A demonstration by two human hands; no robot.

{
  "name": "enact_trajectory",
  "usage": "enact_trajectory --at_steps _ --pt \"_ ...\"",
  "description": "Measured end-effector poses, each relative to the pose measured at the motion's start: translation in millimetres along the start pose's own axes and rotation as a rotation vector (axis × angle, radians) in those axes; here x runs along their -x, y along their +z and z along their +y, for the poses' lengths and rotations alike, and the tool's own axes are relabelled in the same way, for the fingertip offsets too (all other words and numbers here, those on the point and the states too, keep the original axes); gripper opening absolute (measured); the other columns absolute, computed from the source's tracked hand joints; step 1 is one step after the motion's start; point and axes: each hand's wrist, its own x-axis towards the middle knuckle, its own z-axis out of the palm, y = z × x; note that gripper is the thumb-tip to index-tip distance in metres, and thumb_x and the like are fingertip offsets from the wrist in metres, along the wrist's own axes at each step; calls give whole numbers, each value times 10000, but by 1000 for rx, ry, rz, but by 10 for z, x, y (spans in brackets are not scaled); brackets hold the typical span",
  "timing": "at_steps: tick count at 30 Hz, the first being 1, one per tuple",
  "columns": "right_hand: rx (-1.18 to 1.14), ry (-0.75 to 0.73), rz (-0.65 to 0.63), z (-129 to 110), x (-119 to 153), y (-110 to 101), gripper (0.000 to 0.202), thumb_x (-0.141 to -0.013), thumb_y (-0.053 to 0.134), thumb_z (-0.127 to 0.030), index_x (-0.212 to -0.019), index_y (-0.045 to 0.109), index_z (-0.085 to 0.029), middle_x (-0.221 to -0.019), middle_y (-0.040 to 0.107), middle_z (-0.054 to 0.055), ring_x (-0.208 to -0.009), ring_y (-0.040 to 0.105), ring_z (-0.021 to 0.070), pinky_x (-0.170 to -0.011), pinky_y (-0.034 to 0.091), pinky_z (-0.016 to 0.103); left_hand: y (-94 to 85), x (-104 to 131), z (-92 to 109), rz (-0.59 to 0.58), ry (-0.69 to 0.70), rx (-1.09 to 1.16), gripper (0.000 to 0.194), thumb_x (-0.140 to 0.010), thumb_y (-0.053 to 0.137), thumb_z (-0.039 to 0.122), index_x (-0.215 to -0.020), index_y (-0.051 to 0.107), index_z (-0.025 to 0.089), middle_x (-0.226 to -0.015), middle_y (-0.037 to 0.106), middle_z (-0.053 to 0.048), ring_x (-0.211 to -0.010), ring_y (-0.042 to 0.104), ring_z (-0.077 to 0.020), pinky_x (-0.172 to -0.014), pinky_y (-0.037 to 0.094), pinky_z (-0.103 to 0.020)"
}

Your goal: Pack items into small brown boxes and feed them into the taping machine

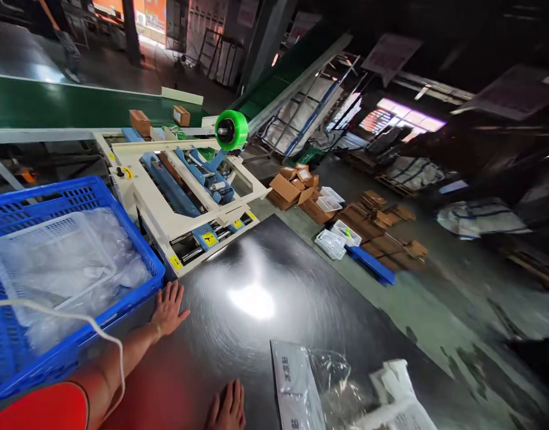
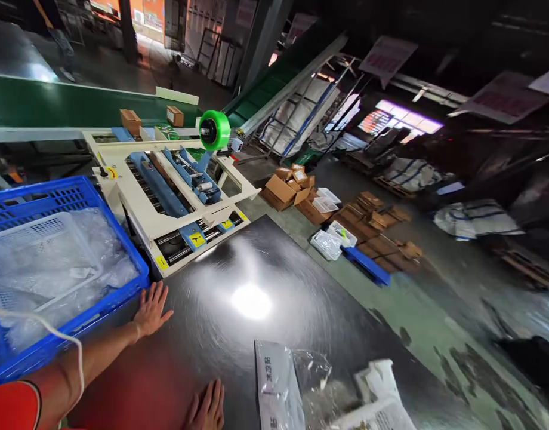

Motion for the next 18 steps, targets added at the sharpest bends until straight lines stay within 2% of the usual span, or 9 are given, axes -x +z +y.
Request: enact_trajectory --at_steps 3,7,10,13,15,18 --pt "30 34 -74 -19 151 -92 607 -1025 448 -658 -1427 858 -461 -1589 770 127 -1572 645 493 -1253 524 838 -63 12 10 -40 11 -33 867 -1092 545 528 -1806 491 39 -1898 334 -323 -1771 325 -570 -1388 298 -810" --pt "50 56 -108 -146 152 -197 688 -1027 368 -637 -1466 838 -392 -1686 697 147 -1636 597 452 -1290 513 778 -180 -8 28 -95 -3 -6 873 -1110 514 509 -1826 433 16 -1916 269 -336 -1802 246 -564 -1407 244 -810" --pt "66 46 -125 -232 136 -245 672 -1051 373 -587 -1478 824 -331 -1718 663 180 -1660 574 458 -1289 516 762 -329 -78 21 -218 -10 60 951 -1080 567 522 -1842 369 -12 -1924 174 -369 -1813 146 -593 -1406 202 -826" --pt "56 14 -71 -295 155 -271 626 -1048 438 -602 -1421 834 -294 -1656 699 229 -1631 597 490 -1247 556 741 -501 -102 -21 -319 38 119 1171 -893 802 570 -1829 401 -8 -1903 178 -412 -1795 121 -640 -1384 228 -837" --pt "55 -15 -32 -322 155 -288 572 -1032 483 -598 -1374 840 -309 -1577 744 232 -1593 628 498 -1206 579 738 -598 -28 -49 -333 72 136 1279 -744 909 574 -1805 464 14 -1879 236 -432 -1786 165 -646 -1370 260 -835" --pt "80 -40 -62 -380 78 -381 512 -1013 489 -506 -1334 841 -316 -1547 756 232 -1565 646 508 -1166 585 751 -707 226 -57 -305 114 141 1278 -631 949 582 -1731 590 39 -1816 366 -463 -1745 316 -647 -1324 336 -839"
